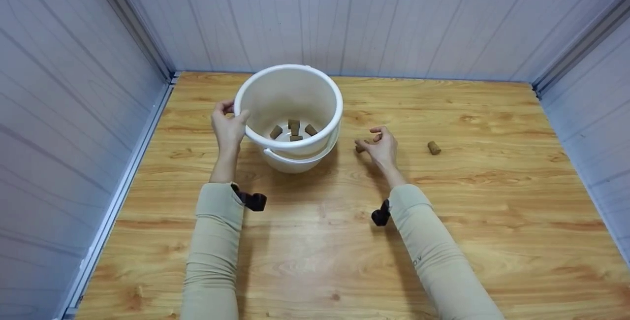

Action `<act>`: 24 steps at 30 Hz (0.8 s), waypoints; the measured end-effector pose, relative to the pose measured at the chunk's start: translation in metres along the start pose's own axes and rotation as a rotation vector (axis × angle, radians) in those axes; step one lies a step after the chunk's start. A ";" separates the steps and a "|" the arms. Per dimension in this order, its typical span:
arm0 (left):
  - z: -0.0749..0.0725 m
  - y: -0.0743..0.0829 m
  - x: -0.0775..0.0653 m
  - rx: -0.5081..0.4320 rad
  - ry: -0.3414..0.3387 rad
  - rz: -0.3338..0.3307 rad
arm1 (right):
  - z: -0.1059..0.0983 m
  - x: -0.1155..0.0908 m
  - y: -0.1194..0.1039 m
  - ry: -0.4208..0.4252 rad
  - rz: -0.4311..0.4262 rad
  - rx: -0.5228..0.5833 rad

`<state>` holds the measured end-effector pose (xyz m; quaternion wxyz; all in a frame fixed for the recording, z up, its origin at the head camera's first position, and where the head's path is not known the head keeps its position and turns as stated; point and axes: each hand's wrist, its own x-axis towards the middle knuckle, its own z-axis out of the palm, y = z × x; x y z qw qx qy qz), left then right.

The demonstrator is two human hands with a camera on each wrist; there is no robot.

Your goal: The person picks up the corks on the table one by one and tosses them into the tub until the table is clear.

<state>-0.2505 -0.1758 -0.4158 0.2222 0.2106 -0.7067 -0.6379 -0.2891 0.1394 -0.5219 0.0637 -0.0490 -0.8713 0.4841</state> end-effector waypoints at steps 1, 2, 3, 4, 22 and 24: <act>0.000 0.000 0.000 -0.003 0.000 0.002 | 0.000 0.000 0.001 -0.003 0.004 -0.001; 0.000 0.000 0.000 -0.002 -0.001 0.002 | 0.000 -0.001 0.001 -0.007 0.006 -0.006; 0.000 0.001 0.000 0.001 0.000 0.003 | 0.000 -0.001 0.002 -0.010 0.007 -0.007; 0.000 0.001 0.000 0.002 0.000 0.004 | 0.000 -0.001 0.002 -0.015 0.009 -0.011; 0.001 0.000 0.001 -0.028 -0.011 -0.008 | 0.003 -0.002 0.010 -0.065 -0.009 -0.048; 0.001 0.000 0.001 -0.030 -0.008 -0.006 | 0.004 -0.003 0.010 -0.069 -0.010 -0.058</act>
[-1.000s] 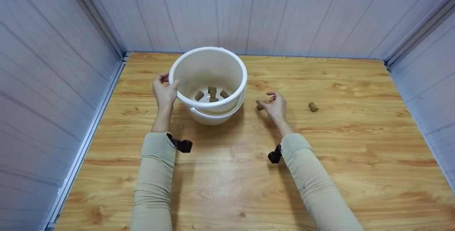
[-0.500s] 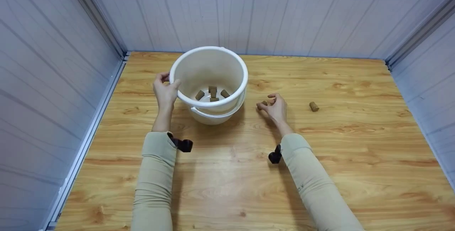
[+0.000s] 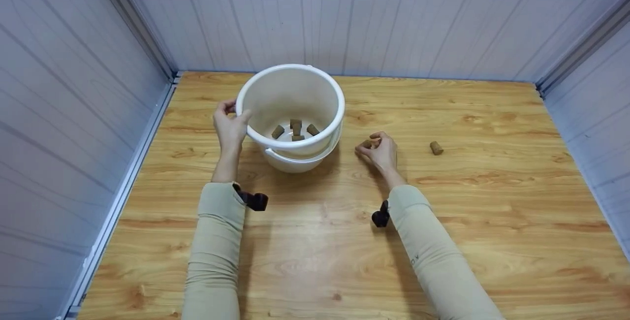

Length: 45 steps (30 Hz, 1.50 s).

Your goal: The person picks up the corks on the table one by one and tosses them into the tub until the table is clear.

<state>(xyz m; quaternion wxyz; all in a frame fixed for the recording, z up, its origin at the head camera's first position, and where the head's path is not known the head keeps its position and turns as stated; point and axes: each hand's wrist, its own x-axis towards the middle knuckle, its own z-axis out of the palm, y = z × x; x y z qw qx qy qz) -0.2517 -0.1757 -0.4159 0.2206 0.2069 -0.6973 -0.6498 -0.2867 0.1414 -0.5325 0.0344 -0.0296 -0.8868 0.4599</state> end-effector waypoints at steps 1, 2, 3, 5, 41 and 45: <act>0.000 0.000 0.000 0.000 0.002 0.003 | 0.000 0.000 0.000 -0.003 0.001 -0.006; 0.000 0.000 0.000 0.001 0.003 0.006 | 0.000 0.000 0.000 -0.007 0.001 -0.011; 0.000 0.000 0.000 0.002 0.004 0.009 | 0.000 0.000 0.000 -0.010 0.002 -0.018; 0.000 -0.001 0.000 0.005 0.007 0.012 | -0.001 -0.001 0.000 -0.018 0.008 -0.028; -0.001 0.000 0.000 0.056 -0.001 -0.005 | -0.001 -0.002 0.004 -0.003 -0.022 -0.074; -0.001 0.000 0.000 0.051 -0.010 -0.017 | -0.003 -0.001 0.004 -0.001 -0.017 -0.088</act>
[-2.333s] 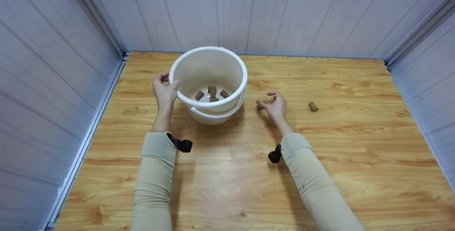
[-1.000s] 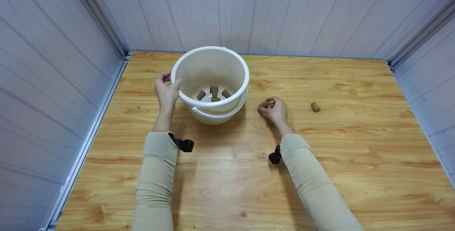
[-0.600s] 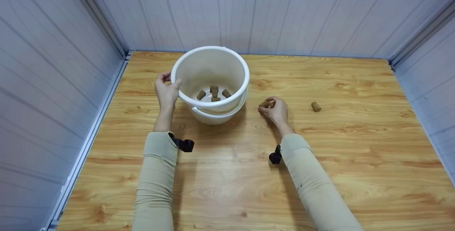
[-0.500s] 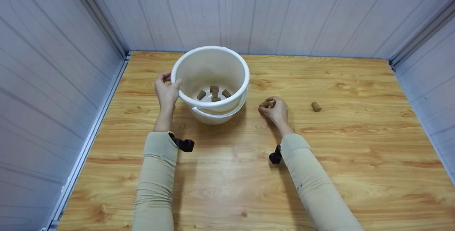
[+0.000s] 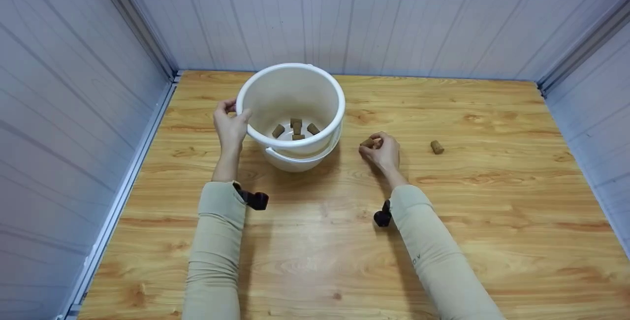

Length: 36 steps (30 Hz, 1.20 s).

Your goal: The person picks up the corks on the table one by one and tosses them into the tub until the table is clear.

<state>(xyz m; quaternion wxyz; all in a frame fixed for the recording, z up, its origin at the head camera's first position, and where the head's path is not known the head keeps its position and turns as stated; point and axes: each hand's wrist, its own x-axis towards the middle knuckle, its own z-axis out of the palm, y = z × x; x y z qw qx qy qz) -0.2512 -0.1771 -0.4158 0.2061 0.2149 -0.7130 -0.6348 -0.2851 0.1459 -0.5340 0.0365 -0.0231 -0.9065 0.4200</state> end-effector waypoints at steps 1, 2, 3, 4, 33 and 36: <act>0.000 0.000 0.000 0.000 -0.001 -0.001 | 0.000 0.000 0.000 0.001 0.000 -0.003; 0.000 0.000 0.000 0.001 0.000 0.001 | -0.001 0.000 0.000 0.001 0.002 -0.004; 0.000 0.000 0.000 0.001 0.003 0.005 | -0.001 0.000 0.001 0.003 0.005 -0.002; 0.000 0.000 0.000 0.001 0.006 0.007 | -0.002 0.000 0.001 0.004 0.006 0.004; 0.000 0.001 -0.002 -0.007 0.018 0.024 | -0.023 -0.003 -0.018 0.118 -0.136 0.165; 0.000 0.002 -0.002 -0.005 0.019 0.023 | -0.025 -0.004 -0.020 0.124 -0.138 0.194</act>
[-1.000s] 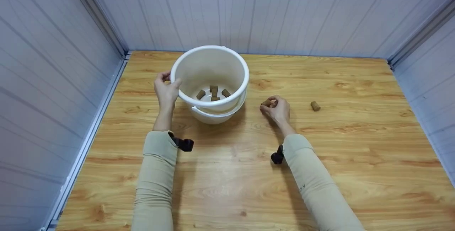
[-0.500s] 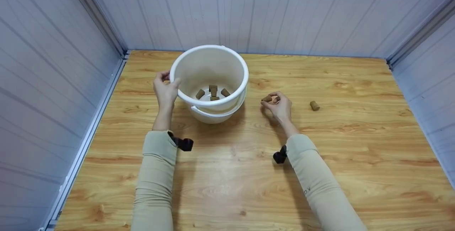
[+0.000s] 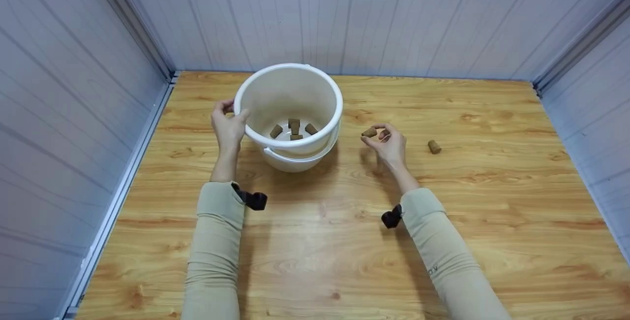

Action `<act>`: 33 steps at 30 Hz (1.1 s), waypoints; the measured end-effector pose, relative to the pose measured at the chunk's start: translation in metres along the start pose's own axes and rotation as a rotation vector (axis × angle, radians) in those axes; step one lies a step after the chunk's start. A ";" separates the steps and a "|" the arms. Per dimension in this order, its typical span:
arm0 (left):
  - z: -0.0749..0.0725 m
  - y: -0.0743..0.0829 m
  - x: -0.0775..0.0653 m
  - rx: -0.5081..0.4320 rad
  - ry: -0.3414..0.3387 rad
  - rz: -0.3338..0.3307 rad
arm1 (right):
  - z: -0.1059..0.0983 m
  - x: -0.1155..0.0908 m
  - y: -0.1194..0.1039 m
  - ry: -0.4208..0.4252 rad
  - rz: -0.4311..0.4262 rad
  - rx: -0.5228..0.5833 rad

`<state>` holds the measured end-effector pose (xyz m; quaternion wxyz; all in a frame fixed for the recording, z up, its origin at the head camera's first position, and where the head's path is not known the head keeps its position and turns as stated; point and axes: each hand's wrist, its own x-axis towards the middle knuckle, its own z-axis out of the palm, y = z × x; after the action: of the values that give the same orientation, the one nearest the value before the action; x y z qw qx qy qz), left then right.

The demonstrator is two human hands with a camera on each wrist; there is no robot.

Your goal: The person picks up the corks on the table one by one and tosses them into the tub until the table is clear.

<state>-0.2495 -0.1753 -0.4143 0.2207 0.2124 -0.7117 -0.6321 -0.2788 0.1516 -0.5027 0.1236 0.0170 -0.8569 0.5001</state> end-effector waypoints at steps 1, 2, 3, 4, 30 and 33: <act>0.000 0.000 0.000 0.002 0.001 0.000 | 0.000 0.000 -0.001 0.000 -0.003 0.010; 0.000 0.000 0.001 0.003 0.003 0.001 | -0.001 0.000 -0.002 -0.001 -0.010 0.015; 0.000 0.000 0.001 0.006 0.005 0.000 | -0.002 0.000 -0.004 -0.001 -0.019 0.024; 0.000 -0.001 0.001 0.010 0.006 0.000 | -0.002 0.000 -0.005 0.000 -0.026 0.035; -0.001 -0.001 0.001 0.017 -0.005 -0.008 | -0.017 -0.026 -0.091 -0.040 -0.260 0.272; -0.001 0.000 0.001 0.015 -0.004 -0.013 | -0.018 -0.029 -0.100 -0.056 -0.263 0.271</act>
<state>-0.2496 -0.1766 -0.4145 0.2136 0.2173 -0.7155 -0.6286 -0.2314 0.1143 -0.4152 0.1606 0.1589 -0.7753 0.5898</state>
